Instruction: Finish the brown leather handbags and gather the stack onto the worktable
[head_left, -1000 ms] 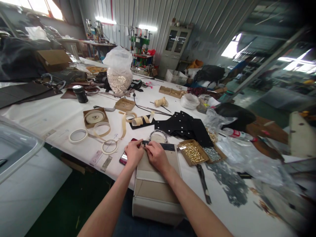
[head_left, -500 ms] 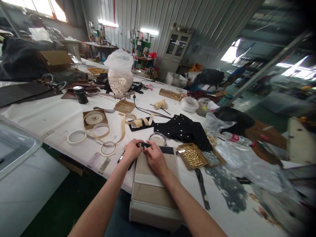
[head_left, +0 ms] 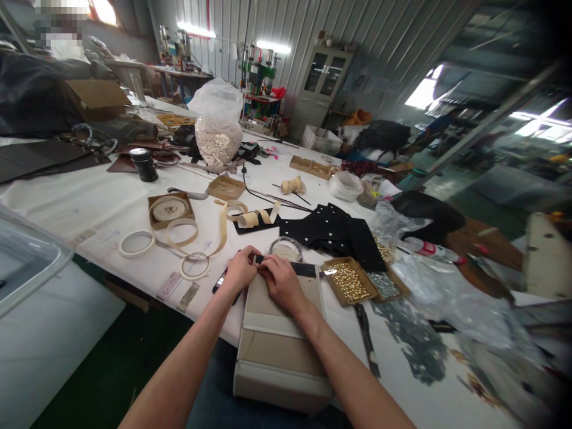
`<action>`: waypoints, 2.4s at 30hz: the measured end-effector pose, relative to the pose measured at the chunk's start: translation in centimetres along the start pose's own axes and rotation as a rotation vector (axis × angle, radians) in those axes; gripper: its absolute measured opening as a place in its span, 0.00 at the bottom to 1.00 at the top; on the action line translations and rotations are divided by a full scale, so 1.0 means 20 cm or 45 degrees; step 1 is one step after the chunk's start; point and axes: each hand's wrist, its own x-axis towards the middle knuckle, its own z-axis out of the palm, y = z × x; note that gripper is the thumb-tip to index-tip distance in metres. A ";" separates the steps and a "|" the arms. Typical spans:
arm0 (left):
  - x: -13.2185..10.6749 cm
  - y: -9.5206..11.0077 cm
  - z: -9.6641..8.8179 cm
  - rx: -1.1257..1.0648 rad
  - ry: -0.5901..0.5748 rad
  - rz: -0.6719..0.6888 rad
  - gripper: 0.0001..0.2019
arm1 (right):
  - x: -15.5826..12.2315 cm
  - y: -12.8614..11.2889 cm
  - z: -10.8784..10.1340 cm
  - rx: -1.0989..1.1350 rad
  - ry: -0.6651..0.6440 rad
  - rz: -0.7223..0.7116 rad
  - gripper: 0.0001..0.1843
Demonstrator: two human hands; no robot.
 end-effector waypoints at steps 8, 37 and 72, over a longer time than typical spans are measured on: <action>0.00 0.00 0.01 0.009 0.018 0.022 0.13 | 0.00 0.00 0.00 0.048 -0.016 0.019 0.06; 0.00 0.00 0.01 -0.045 -0.003 0.022 0.22 | 0.00 -0.05 -0.04 -0.170 0.051 0.041 0.12; 0.05 -0.07 -0.04 -0.056 -0.087 -0.033 0.20 | -0.08 -0.29 -0.66 1.287 0.750 0.671 0.38</action>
